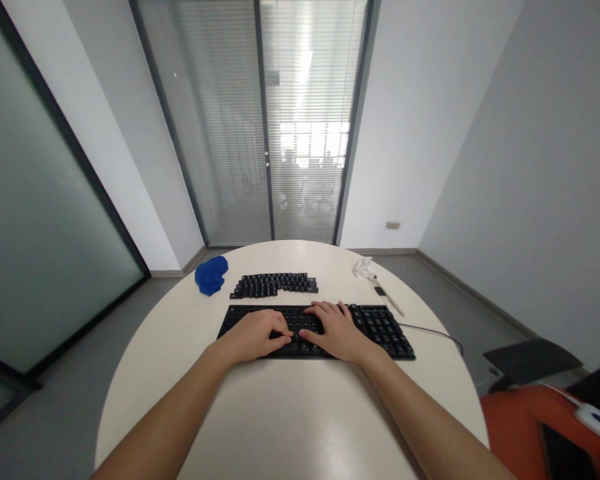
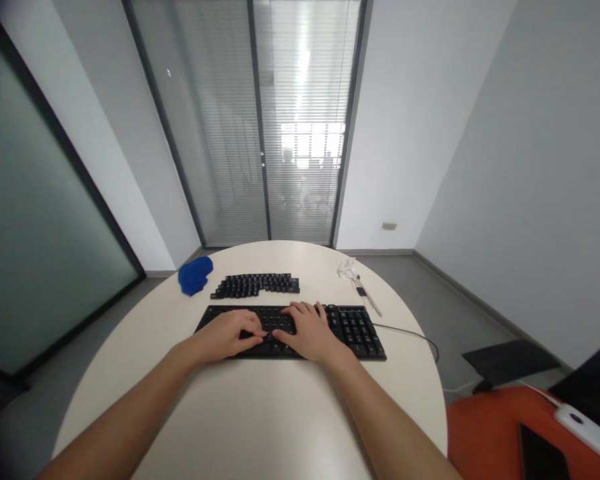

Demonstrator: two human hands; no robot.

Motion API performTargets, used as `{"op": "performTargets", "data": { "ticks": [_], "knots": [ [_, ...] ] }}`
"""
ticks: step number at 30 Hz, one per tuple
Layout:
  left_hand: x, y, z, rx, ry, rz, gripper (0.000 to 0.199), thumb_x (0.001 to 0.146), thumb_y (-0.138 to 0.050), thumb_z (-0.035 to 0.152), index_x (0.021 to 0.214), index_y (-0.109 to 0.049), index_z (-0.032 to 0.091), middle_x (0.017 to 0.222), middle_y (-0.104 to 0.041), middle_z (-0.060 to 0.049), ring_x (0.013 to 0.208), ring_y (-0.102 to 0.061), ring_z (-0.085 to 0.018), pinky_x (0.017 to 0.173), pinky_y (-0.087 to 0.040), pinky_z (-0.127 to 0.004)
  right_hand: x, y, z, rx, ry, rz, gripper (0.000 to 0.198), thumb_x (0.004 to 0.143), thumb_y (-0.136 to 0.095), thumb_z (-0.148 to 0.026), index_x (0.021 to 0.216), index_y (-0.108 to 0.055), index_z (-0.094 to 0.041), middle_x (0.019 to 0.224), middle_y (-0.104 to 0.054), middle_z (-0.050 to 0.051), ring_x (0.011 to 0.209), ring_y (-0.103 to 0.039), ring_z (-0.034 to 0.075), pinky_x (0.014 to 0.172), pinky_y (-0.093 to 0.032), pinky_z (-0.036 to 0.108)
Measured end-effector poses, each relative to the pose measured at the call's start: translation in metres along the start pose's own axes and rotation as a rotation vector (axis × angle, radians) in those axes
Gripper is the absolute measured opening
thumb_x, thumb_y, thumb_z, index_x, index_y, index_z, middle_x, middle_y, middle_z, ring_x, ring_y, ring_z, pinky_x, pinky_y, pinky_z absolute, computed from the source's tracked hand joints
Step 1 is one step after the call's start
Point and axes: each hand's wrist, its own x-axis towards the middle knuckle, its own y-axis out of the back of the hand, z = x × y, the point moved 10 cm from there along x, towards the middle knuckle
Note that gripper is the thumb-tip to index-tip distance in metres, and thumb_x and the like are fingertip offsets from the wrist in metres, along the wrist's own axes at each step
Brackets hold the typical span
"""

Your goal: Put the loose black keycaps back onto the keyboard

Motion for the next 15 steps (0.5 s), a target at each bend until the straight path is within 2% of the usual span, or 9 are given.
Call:
{"op": "performTargets", "data": {
  "ticks": [4, 11, 15],
  "knots": [
    [0.002, 0.001, -0.004, -0.03, 0.025, 0.027, 0.016, 0.094, -0.063, 0.032, 0.093, -0.078, 0.027, 0.098, -0.074, 0.0, 0.092, -0.065, -0.018, 0.08, -0.045, -0.027, 0.0, 0.0, 0.0, -0.002, -0.001, -0.008, 0.048, 0.089, -0.06, -0.055, 0.127, -0.061, -0.026, 0.147, -0.053, 0.009, 0.139, -0.042, 0.029, 0.12, -0.007, 0.058],
    [0.006, 0.004, -0.005, -0.091, 0.026, 0.134, 0.011, 0.091, -0.069, 0.029, 0.085, -0.078, 0.025, 0.086, -0.073, 0.0, 0.093, -0.06, -0.02, 0.088, -0.043, -0.03, 0.0, 0.0, 0.0, 0.001, -0.004, -0.005, 0.048, 0.089, -0.06, -0.055, 0.127, -0.061, -0.025, 0.147, -0.052, 0.01, 0.139, -0.042, 0.029, 0.12, -0.008, 0.059],
    [0.007, 0.003, -0.015, -0.138, 0.059, 0.193, 0.004, 0.083, -0.076, 0.027, 0.085, -0.075, 0.024, 0.096, -0.073, -0.001, 0.104, -0.059, -0.022, 0.098, -0.041, -0.035, 0.0, 0.0, 0.0, 0.001, 0.003, -0.002, 0.048, 0.09, -0.059, -0.056, 0.127, -0.061, -0.026, 0.147, -0.053, 0.009, 0.139, -0.042, 0.029, 0.12, -0.008, 0.06]
  ]
}}
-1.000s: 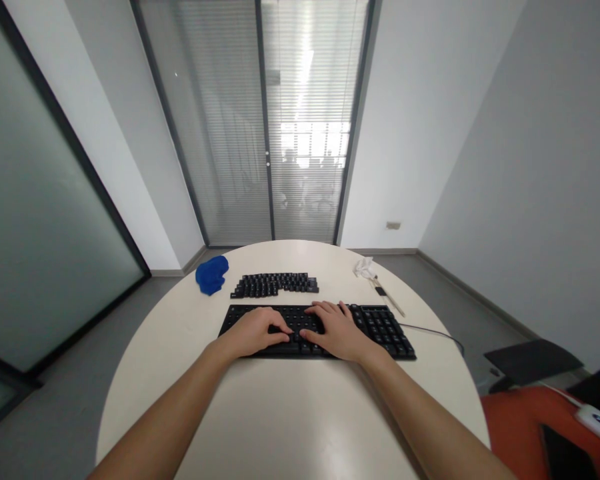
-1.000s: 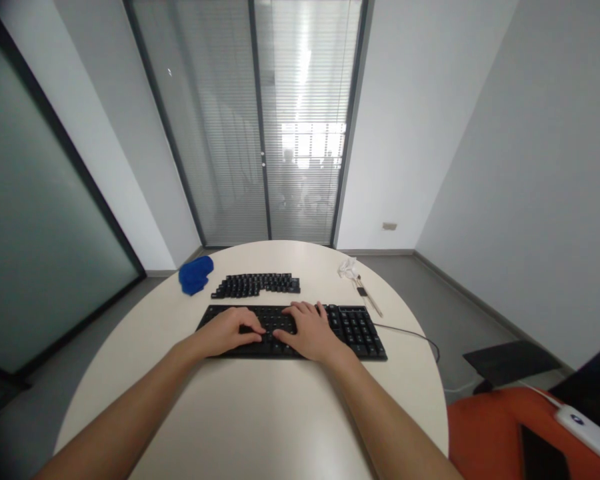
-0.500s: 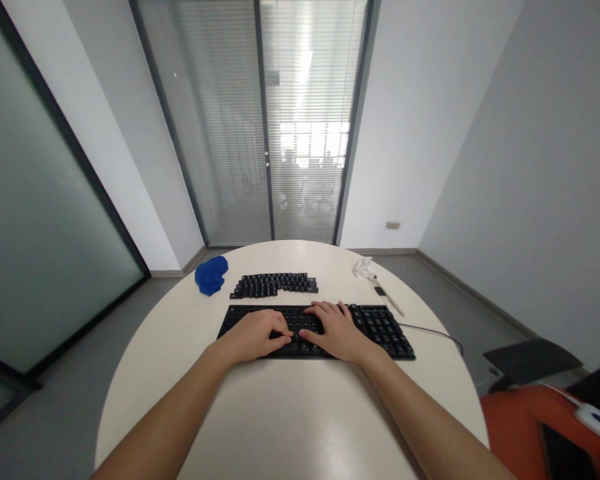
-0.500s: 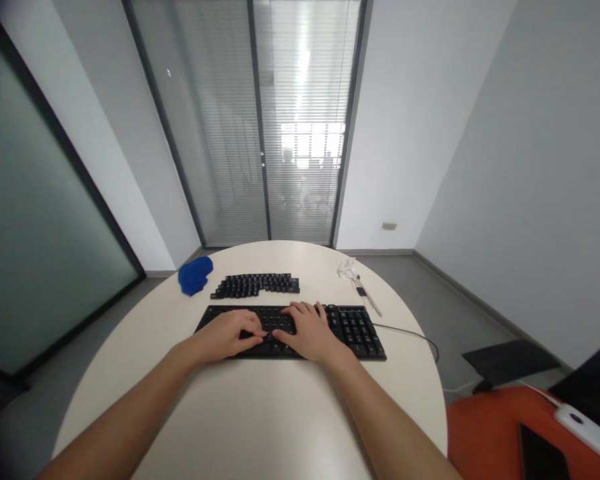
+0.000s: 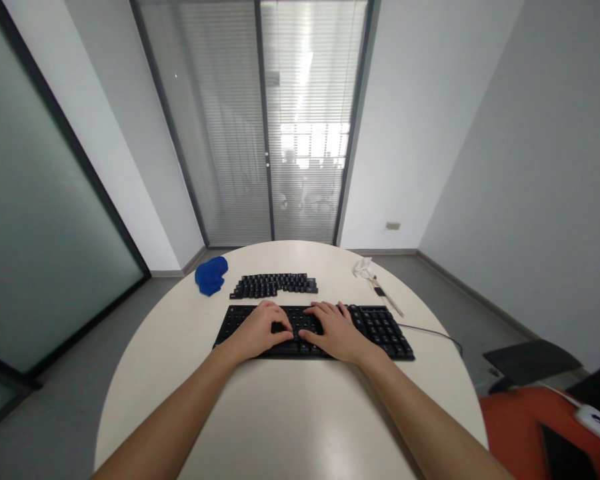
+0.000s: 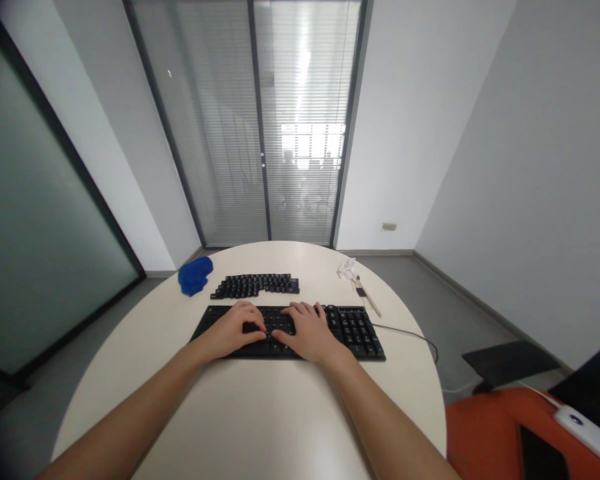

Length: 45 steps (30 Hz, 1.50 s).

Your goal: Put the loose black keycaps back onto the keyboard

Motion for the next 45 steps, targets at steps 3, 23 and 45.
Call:
{"op": "performTargets", "data": {
  "ticks": [3, 23, 45],
  "knots": [
    [-0.002, -0.001, -0.013, -0.025, 0.049, 0.051, 0.021, 0.079, -0.08, 0.027, 0.097, -0.072, 0.023, 0.113, -0.07, -0.004, 0.116, -0.055, -0.024, 0.106, -0.04, -0.039, 0.0, 0.0, 0.0, 0.006, 0.003, 0.004, 0.049, 0.089, -0.059, -0.056, 0.127, -0.06, -0.025, 0.147, -0.053, 0.01, 0.139, -0.041, 0.029, 0.12, -0.008, 0.06],
    [-0.003, -0.005, -0.025, 0.011, 0.233, -0.001, 0.034, 0.077, -0.079, 0.034, 0.105, -0.064, 0.021, 0.115, -0.066, -0.007, 0.114, -0.057, -0.03, 0.1, -0.044, -0.042, 0.0, -0.003, 0.004, -0.004, 0.009, 0.003, 0.051, 0.089, -0.059, -0.057, 0.129, -0.059, -0.025, 0.149, -0.05, 0.009, 0.14, -0.04, 0.03, 0.12, -0.007, 0.061],
    [-0.002, -0.017, 0.003, 0.136, 0.119, 0.03, 0.029, 0.086, -0.074, 0.032, 0.11, -0.063, 0.021, 0.116, -0.065, -0.008, 0.112, -0.057, -0.029, 0.1, -0.044, -0.044, -0.003, 0.0, 0.025, 0.031, -0.037, -0.178, 0.062, 0.088, -0.058, -0.059, 0.141, -0.048, -0.028, 0.152, -0.046, 0.009, 0.145, -0.034, 0.031, 0.121, -0.001, 0.06]
  ]
}}
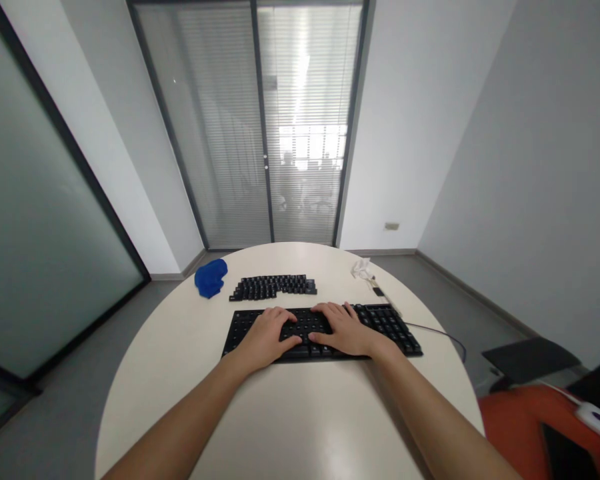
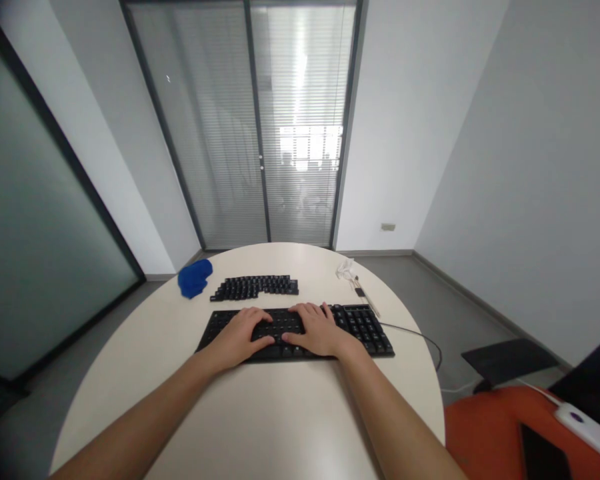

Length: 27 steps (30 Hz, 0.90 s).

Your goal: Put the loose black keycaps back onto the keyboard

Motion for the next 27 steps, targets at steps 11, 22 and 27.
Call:
{"op": "performTargets", "data": {
  "ticks": [11, 22, 27],
  "knots": [
    [-0.007, -0.005, 0.022, 0.025, -0.127, -0.015, 0.036, 0.089, -0.068, 0.039, 0.12, -0.06, 0.022, 0.118, -0.063, -0.007, 0.111, -0.056, -0.027, 0.101, -0.045, -0.045, -0.01, 0.008, 0.009, -0.025, -0.088, -0.085, 0.07, 0.076, -0.069, -0.061, 0.134, -0.05, -0.027, 0.146, -0.051, 0.011, 0.138, -0.04, 0.037, 0.118, -0.013, 0.062],
    [-0.019, -0.01, 0.054, -0.159, -0.323, -0.243, 0.074, 0.076, -0.079, 0.047, 0.141, -0.05, 0.025, 0.141, -0.053, -0.011, 0.131, -0.046, -0.031, 0.114, -0.037, -0.047, -0.026, 0.019, 0.031, -0.047, -0.14, -0.18, 0.062, 0.071, -0.073, -0.055, 0.123, -0.055, -0.027, 0.13, -0.06, 0.014, 0.124, -0.051, 0.04, 0.107, -0.029, 0.066],
    [-0.015, -0.016, 0.049, -0.165, -0.262, -0.206, 0.071, 0.079, -0.078, 0.047, 0.14, -0.052, 0.021, 0.143, -0.052, -0.013, 0.134, -0.045, -0.03, 0.116, -0.036, -0.046, -0.023, 0.022, 0.048, -0.038, -0.13, -0.129, 0.057, 0.075, -0.071, -0.056, 0.121, -0.055, -0.027, 0.128, -0.059, 0.011, 0.125, -0.05, 0.038, 0.113, -0.017, 0.068]
  ]
}}
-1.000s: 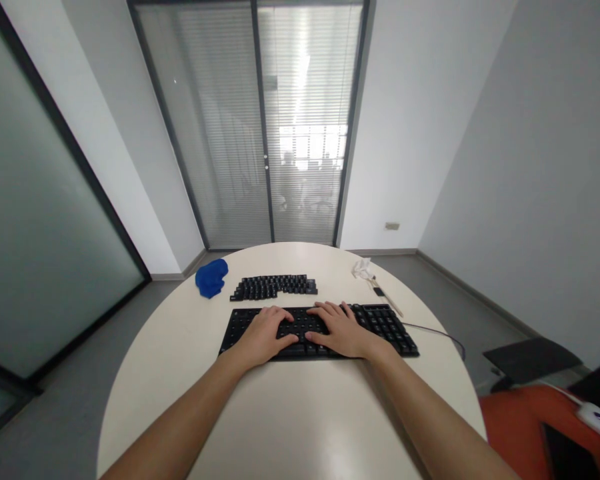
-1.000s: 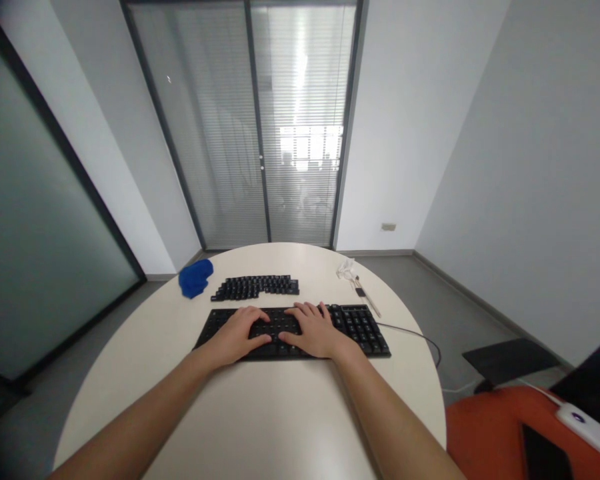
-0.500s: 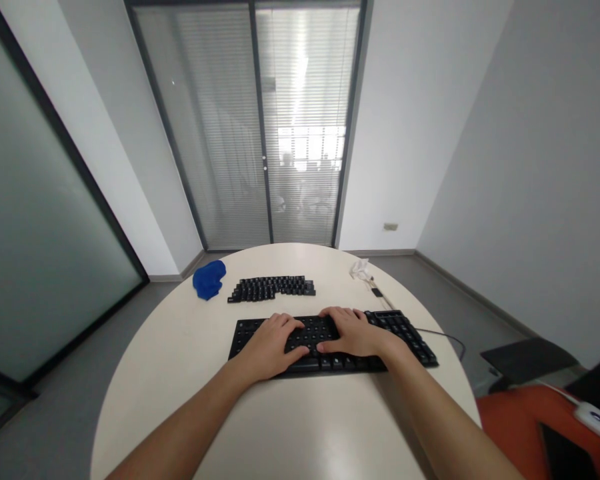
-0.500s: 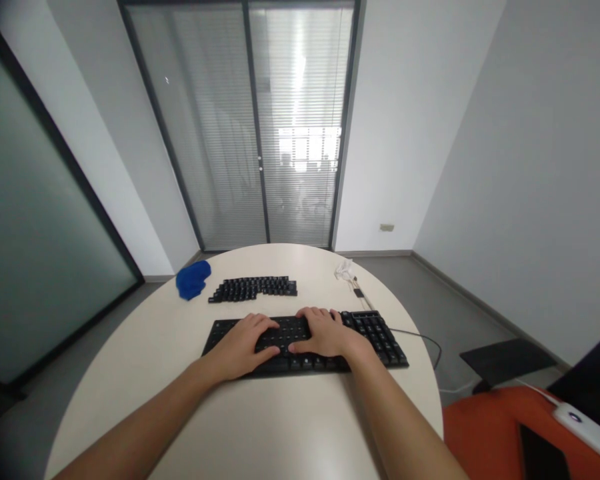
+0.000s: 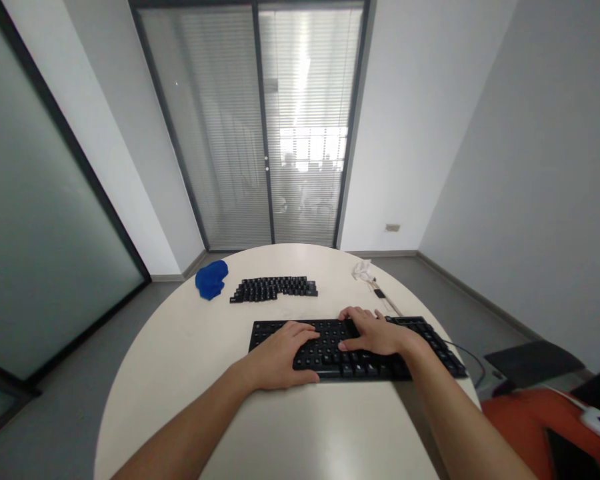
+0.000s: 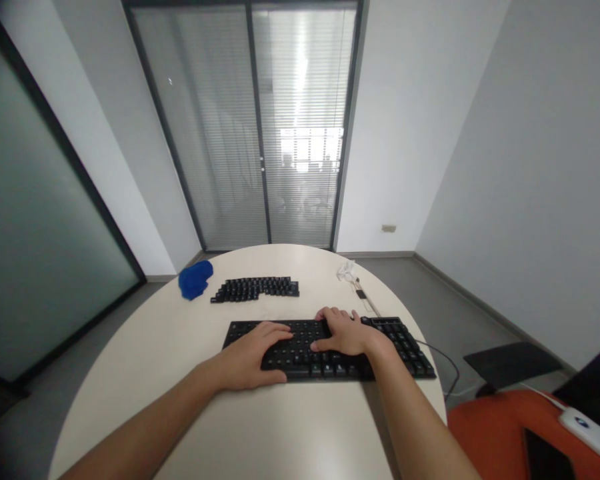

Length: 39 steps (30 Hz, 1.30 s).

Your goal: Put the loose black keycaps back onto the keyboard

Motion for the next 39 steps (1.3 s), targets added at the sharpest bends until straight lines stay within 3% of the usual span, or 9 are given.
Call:
{"op": "performTargets", "data": {
  "ticks": [14, 25, 28, 33, 36, 39],
  "knots": [
    [0.004, 0.007, -0.016, 0.011, 0.036, 0.081, 0.064, 0.083, -0.074, 0.049, 0.137, -0.053, 0.023, 0.143, -0.054, -0.012, 0.133, -0.047, -0.03, 0.114, -0.037, -0.048, 0.015, 0.009, -0.002, 0.047, 0.121, 0.18, 0.05, 0.083, -0.066, -0.053, 0.125, -0.059, -0.028, 0.135, -0.06, 0.009, 0.132, -0.046, 0.034, 0.118, -0.004, 0.063],
    [0.01, 0.01, -0.029, 0.038, 0.066, 0.107, 0.065, 0.081, -0.076, 0.05, 0.136, -0.056, 0.022, 0.144, -0.054, -0.012, 0.133, -0.048, -0.03, 0.113, -0.038, -0.047, 0.022, 0.012, -0.001, 0.045, 0.148, 0.244, 0.052, 0.086, -0.061, -0.055, 0.13, -0.059, -0.026, 0.14, -0.058, 0.01, 0.136, -0.046, 0.032, 0.119, -0.005, 0.06],
    [0.009, 0.011, -0.024, 0.07, 0.061, 0.103, 0.063, 0.079, -0.078, 0.049, 0.133, -0.058, 0.022, 0.142, -0.056, -0.012, 0.131, -0.05, -0.03, 0.113, -0.038, -0.047, 0.02, 0.014, -0.003, 0.049, 0.138, 0.248, 0.05, 0.085, -0.062, -0.055, 0.125, -0.061, -0.025, 0.136, -0.062, 0.01, 0.131, -0.05, 0.032, 0.118, -0.01, 0.06],
    [0.006, 0.012, -0.012, 0.091, 0.045, 0.074, 0.057, 0.082, -0.073, 0.049, 0.132, -0.059, 0.024, 0.14, -0.058, -0.01, 0.128, -0.053, -0.03, 0.111, -0.04, -0.046, 0.018, 0.017, -0.009, 0.002, 0.126, 0.313, 0.041, 0.089, -0.057, -0.057, 0.112, -0.065, -0.023, 0.12, -0.069, 0.009, 0.116, -0.058, 0.029, 0.111, -0.029, 0.052],
    [0.005, 0.023, -0.023, 0.11, 0.078, 0.154, 0.041, 0.092, -0.063, 0.042, 0.128, -0.06, 0.024, 0.131, -0.064, -0.007, 0.121, -0.058, -0.026, 0.108, -0.043, -0.043, 0.019, 0.016, -0.014, -0.035, 0.123, 0.358, 0.037, 0.09, -0.057, -0.055, 0.106, -0.064, -0.023, 0.115, -0.069, 0.009, 0.112, -0.059, 0.029, 0.106, -0.034, 0.049],
    [0.001, 0.043, -0.05, 0.22, 0.155, 0.298, 0.029, 0.096, -0.057, 0.037, 0.118, -0.066, 0.021, 0.128, -0.065, -0.009, 0.121, -0.057, -0.027, 0.11, -0.041, -0.046, 0.02, 0.012, -0.021, -0.043, 0.137, 0.377, 0.035, 0.093, -0.054, -0.053, 0.107, -0.064, -0.023, 0.115, -0.068, 0.009, 0.112, -0.058, 0.029, 0.105, -0.034, 0.048]
  ]
}}
